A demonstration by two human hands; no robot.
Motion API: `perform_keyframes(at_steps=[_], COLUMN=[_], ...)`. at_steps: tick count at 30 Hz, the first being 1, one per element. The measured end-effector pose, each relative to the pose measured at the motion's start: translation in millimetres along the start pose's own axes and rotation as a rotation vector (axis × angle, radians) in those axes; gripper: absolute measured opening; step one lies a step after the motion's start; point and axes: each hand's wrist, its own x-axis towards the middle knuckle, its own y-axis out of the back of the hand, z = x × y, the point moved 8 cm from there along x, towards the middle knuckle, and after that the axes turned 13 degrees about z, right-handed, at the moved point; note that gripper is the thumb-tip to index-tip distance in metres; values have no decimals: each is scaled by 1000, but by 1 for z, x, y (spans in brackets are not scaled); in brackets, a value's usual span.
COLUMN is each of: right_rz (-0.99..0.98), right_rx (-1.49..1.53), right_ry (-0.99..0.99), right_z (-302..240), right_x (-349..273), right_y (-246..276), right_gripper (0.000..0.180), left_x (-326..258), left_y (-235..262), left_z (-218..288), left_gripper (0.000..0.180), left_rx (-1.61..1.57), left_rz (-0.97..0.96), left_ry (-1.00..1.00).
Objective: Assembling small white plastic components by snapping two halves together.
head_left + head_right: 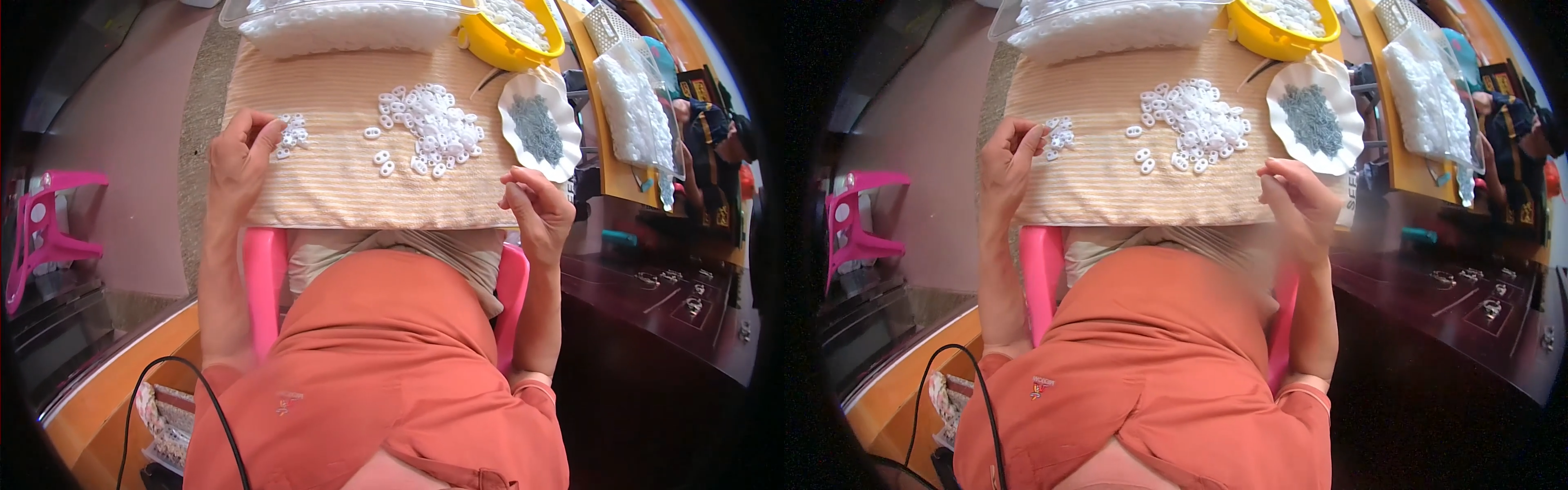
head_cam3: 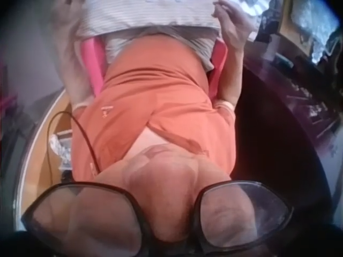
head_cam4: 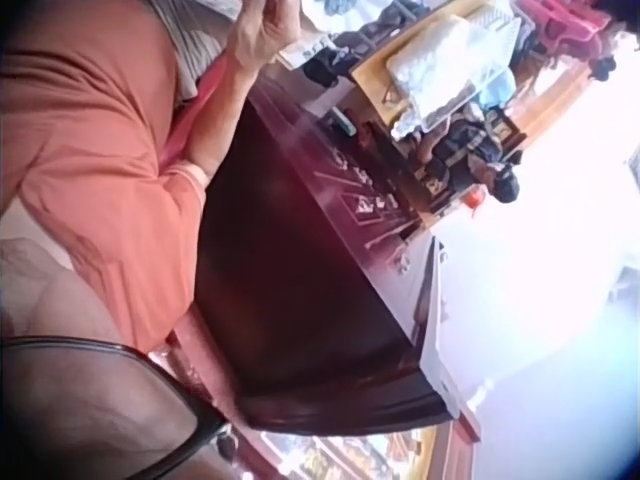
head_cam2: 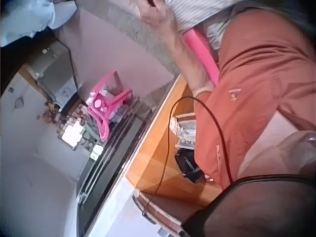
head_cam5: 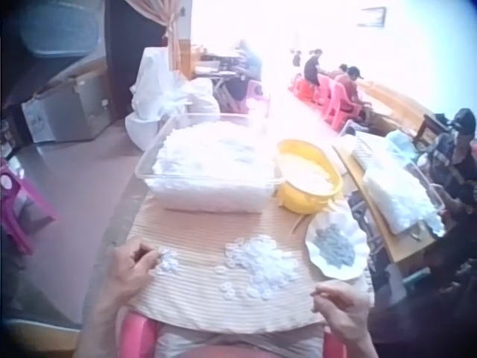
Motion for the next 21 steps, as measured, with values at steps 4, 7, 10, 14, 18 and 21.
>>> perform_keyframes(at_steps=[4, 7, 10, 14, 18, 21], right_rz=[4, 31, 28, -23, -68, -53], right_rx=[-57, -87, -104, -203, -277, -297], right_ry=[1, -63, -63, 14, 49, 57], right_z=[5, 9, 13, 20, 18, 17], right_x=[4, 5, 5, 3, 3, 2], right_y=[-2, 0, 2, 2, -2, 2], right_gripper=[25, 21, 21, 22, 22, 22], left_x=[-15, -23, -28, -37, -47, -52], left_y=[-24, -42, -60, -87, -114, -123], left_z=[19, 27, 39, 55, 57, 61], left_gripper=[9, 9, 11, 17, 18, 16], left_rx=[-479, -552, -636, -685, -769, -815], left_rz=[-110, -176, -196, -296, -407, -431], left_ry=[99, 164, 219, 282, 330, 390])
